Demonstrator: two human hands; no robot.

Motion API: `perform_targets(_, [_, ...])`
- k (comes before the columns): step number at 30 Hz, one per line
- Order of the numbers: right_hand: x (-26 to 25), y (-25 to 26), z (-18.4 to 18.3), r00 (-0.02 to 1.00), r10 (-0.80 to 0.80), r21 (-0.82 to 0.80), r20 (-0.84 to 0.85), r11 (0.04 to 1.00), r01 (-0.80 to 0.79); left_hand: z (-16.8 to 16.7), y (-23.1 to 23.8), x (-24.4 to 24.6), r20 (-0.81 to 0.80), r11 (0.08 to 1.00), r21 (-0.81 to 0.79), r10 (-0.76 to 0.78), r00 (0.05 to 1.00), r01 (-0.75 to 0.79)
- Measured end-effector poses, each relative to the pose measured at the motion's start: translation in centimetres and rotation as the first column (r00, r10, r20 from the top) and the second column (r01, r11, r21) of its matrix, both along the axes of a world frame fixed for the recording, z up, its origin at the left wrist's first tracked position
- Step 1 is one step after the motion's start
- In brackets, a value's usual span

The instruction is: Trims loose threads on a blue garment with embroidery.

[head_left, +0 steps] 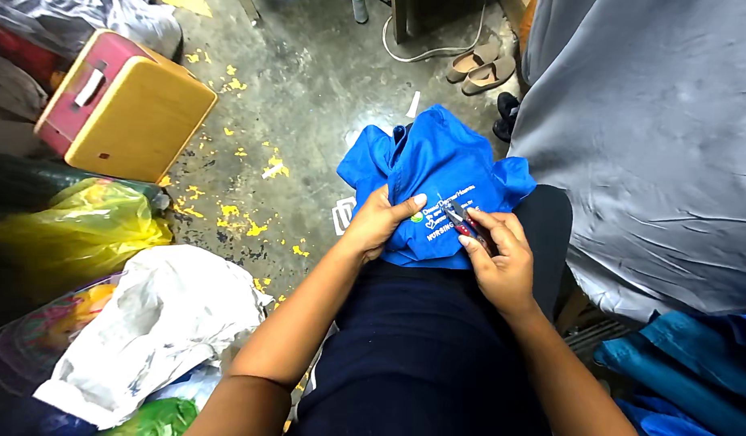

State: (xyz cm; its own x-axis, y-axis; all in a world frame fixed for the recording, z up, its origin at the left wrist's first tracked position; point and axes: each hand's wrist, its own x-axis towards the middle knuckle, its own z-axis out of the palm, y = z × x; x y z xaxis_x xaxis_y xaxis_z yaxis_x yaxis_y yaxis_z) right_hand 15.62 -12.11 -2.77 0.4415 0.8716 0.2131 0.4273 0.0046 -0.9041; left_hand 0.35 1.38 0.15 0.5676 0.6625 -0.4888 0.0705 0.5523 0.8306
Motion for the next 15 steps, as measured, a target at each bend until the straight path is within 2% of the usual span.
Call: perform_targets(15, [0.56, -0.32, 0.05, 0.998, 0.036, 0.023, 0.058, 0.999, -0.037, -0.21, 0.09, -0.13, 0.029, 1.0, 0.003, 0.026, 0.999, -0.026])
